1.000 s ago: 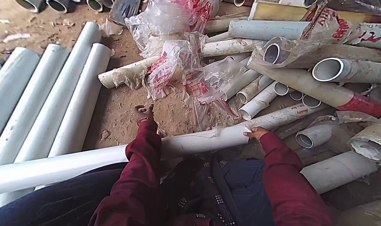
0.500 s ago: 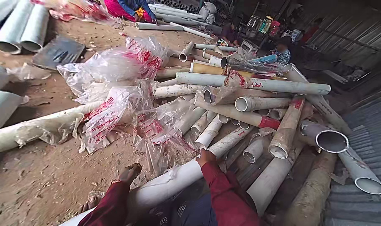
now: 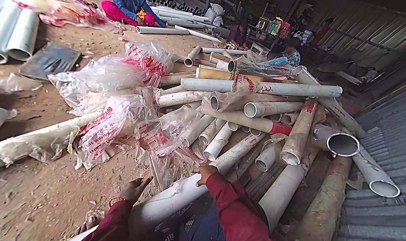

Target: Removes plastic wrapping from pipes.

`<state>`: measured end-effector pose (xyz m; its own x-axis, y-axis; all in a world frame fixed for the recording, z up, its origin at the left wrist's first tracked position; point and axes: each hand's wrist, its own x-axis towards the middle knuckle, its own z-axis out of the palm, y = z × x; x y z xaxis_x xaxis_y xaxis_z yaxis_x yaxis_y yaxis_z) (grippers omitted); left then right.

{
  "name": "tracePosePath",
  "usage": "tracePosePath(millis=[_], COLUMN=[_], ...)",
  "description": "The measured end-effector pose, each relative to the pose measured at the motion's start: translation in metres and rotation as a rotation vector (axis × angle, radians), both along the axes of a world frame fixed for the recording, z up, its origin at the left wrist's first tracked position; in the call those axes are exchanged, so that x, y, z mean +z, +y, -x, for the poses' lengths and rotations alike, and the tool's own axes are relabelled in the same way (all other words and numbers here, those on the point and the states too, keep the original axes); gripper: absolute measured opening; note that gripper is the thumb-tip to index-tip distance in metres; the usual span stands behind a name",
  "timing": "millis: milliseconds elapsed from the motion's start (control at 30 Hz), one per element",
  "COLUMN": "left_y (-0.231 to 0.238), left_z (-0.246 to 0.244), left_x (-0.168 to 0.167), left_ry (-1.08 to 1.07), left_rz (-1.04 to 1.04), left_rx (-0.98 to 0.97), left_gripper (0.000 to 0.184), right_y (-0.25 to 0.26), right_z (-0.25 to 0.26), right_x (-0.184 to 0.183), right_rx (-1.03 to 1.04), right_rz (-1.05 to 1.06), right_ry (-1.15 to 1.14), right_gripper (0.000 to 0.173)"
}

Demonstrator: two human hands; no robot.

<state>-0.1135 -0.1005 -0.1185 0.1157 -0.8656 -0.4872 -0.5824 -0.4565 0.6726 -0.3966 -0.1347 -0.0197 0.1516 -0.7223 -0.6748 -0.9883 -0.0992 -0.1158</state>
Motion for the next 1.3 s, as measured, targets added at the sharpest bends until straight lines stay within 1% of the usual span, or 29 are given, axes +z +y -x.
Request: tracePosePath(millis=[100, 200, 233, 300, 333, 400, 433, 467, 533, 567, 600, 633, 667, 733, 767, 800, 833, 867, 900, 933, 1000, 1067, 1167, 1300], left_y=[0.001, 0.001, 0.001, -0.001, -0.001, 0.002, 0.002, 0.003, 0.003, 0.004, 0.005, 0.006, 0.007, 0.005, 0.005, 0.005, 0.005, 0.006, 0.007, 0.008, 0.013, 0.019, 0.021, 0.012], left_z=[0.0, 0.001, 0.0, -0.002, -0.003, -0.001, -0.001, -0.002, -0.003, -0.003, -0.003, 0.0, 0.004, 0.016, 0.026, 0.036, 0.046, 0.055, 0.064, 0.073, 0.09, 0.099, 0.101, 0.103], left_x=[-0.01, -0.016, -0.016, -0.016, -0.013, -0.004, -0.005, -0.008, -0.013, -0.015, -0.016, -0.017, -0.014, -0.007, 0.001, 0.011, 0.018, 0.017, 0.016, 0.02, 0.034, 0.039, 0.044, 0.055], left_ry=[0.079, 0.161, 0.18, 0.184, 0.169, 0.151, 0.132, 0.111, 0.101, 0.136, 0.195, 0.267, 0.326, 0.341, 0.281, 0.197, 0.118, 0.051, -0.018, -0.107, -0.224, -0.263, -0.27, -0.304], left_rz=[-0.007, 0.015, 0.002, -0.005, 0.022, 0.121, 0.197, 0.288, 0.403, 0.434, 0.429, 0.37, 0.264, 0.042, -0.058, -0.13, -0.166, -0.156, -0.137, -0.141, -0.149, -0.111, -0.109, -0.197], left_rx=[0.033, 0.125, 0.139, 0.102, 0.056, 0.006, -0.015, -0.038, -0.064, -0.092, -0.129, -0.174, -0.248, -0.453, -0.556, -0.642, -0.704, -0.73, -0.745, -0.751, -0.681, -0.596, -0.575, -0.599], left_gripper=[0.06, 0.064, 0.061, 0.046, 0.039, 0.032, 0.032, 0.039, 0.056, 0.057, 0.052, 0.042, 0.037, 0.049, 0.059, 0.073, 0.087, 0.095, 0.096, 0.093, 0.076, 0.064, 0.061, 0.061], right_y=[-0.002, -0.002, -0.002, -0.001, -0.001, -0.001, -0.001, -0.001, -0.001, 0.0, 0.0, 0.0, 0.0, -0.002, -0.003, -0.003, -0.003, -0.004, -0.004, -0.003, -0.002, -0.002, -0.001, 0.0], right_z=[0.001, 0.001, 0.002, 0.002, 0.001, 0.001, 0.001, 0.0, 0.0, 0.0, 0.0, 0.0, 0.0, 0.0, 0.0, -0.001, -0.002, -0.002, -0.002, -0.002, -0.002, -0.001, -0.002, -0.003], right_x=[-0.002, 0.0, 0.0, 0.001, 0.001, 0.003, 0.004, 0.004, 0.004, 0.003, 0.003, 0.003, 0.003, 0.002, 0.001, 0.001, 0.002, 0.002, 0.002, 0.001, 0.001, 0.002, 0.002, 0.003], right_rx=[0.001, -0.004, -0.005, -0.01, -0.013, -0.023, -0.025, -0.024, -0.018, -0.018, -0.016, -0.013, -0.009, 0.0, 0.006, 0.009, 0.009, 0.004, -0.002, -0.007, -0.009, -0.009, -0.017, -0.014], right_rz=[-0.004, -0.009, -0.012, -0.011, -0.008, -0.009, -0.013, -0.018, -0.023, -0.019, -0.016, -0.014, -0.015, -0.024, -0.031, -0.037, -0.037, -0.036, -0.036, -0.035, -0.024, -0.017, -0.015, -0.021], right_ry=[-0.013, -0.025, -0.025, -0.031, -0.031, -0.031, -0.03, -0.03, -0.026, -0.024, -0.022, -0.021, -0.019, -0.005, 0.004, 0.013, 0.013, 0.01, 0.01, 0.01, 0.003, 0.0, 0.007, 0.014], right_gripper=[0.059, 0.059, 0.059, 0.059, 0.059, 0.058, 0.058, 0.058, 0.058, 0.059, 0.059, 0.06, 0.061, 0.064, 0.064, 0.064, 0.064, 0.063, 0.063, 0.063, 0.063, 0.062, 0.062, 0.062])
